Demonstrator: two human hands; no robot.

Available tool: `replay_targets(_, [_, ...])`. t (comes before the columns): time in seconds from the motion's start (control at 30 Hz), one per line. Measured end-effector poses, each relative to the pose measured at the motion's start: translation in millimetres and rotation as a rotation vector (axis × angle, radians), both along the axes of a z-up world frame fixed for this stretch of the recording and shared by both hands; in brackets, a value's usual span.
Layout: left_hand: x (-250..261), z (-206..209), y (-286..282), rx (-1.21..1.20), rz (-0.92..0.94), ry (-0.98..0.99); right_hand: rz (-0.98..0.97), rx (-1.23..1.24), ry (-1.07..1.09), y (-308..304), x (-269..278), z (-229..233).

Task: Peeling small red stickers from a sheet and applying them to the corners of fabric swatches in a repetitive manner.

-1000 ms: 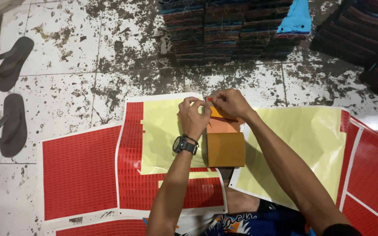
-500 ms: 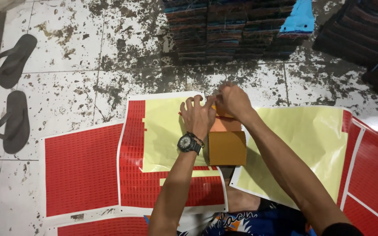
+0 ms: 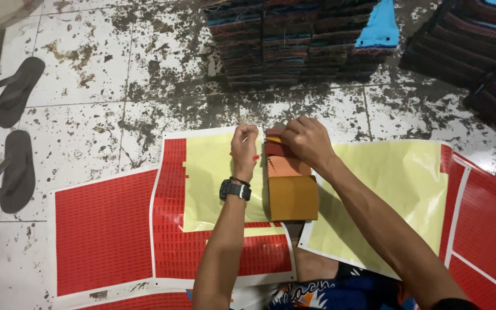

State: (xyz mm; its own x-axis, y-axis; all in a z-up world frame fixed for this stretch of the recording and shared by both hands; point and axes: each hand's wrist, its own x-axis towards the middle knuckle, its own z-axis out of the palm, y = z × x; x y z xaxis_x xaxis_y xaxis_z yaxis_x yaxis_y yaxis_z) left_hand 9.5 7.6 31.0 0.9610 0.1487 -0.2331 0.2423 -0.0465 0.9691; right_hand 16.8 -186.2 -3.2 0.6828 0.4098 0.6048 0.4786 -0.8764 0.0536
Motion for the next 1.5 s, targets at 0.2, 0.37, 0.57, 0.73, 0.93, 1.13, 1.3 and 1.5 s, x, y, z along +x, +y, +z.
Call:
replay_targets(0.2, [10.6, -6.8, -6.5, -0.201, -0.132, -0.022, 0.379, 0.387, 0.715, 2.2, -22.1, 55.6])
replay_targets(0.37, [18.6, -5.7, -24.1, -0.111, -0.238, -0.052, 0.393, 0.685, 0.969, 5.8, -22.6, 71.8])
replay_targets(0.57, [12.1, 7.0, -27.1, 0.097, -0.167, 0.006, 0.316, 0.822, 1.131, 4.1, -24.8, 64.2])
replay_targets(0.73, [22.2, -27.5, -16.9, -0.109, 0.122, -0.007, 0.250, 0.819, 1.129, 4.2, -11.0, 55.9])
replay_targets(0.93, [16.7, -27.2, 2.5, -0.546, 0.103, 0.040, 0.052, 0.638, 1.080, 8.5, 2.8, 65.1])
replay_targets(1.13, [9.5, -18.4, 8.2, -0.037, 0.013, -0.034, 0.038, 0.563, 1.085, 16.8, 17.9, 57.7])
replay_targets(1.3, [-0.7, -28.2, 13.2, 0.581, -0.123, -0.364, -0.008, 0.490, 1.050, 14.8, 28.6, 29.1])
replay_targets(1.5, [-9.5, -7.9, 6.7, 0.977, -0.360, -0.530, -0.040, 0.389, 1.058, 15.3, 32.1, 21.6])
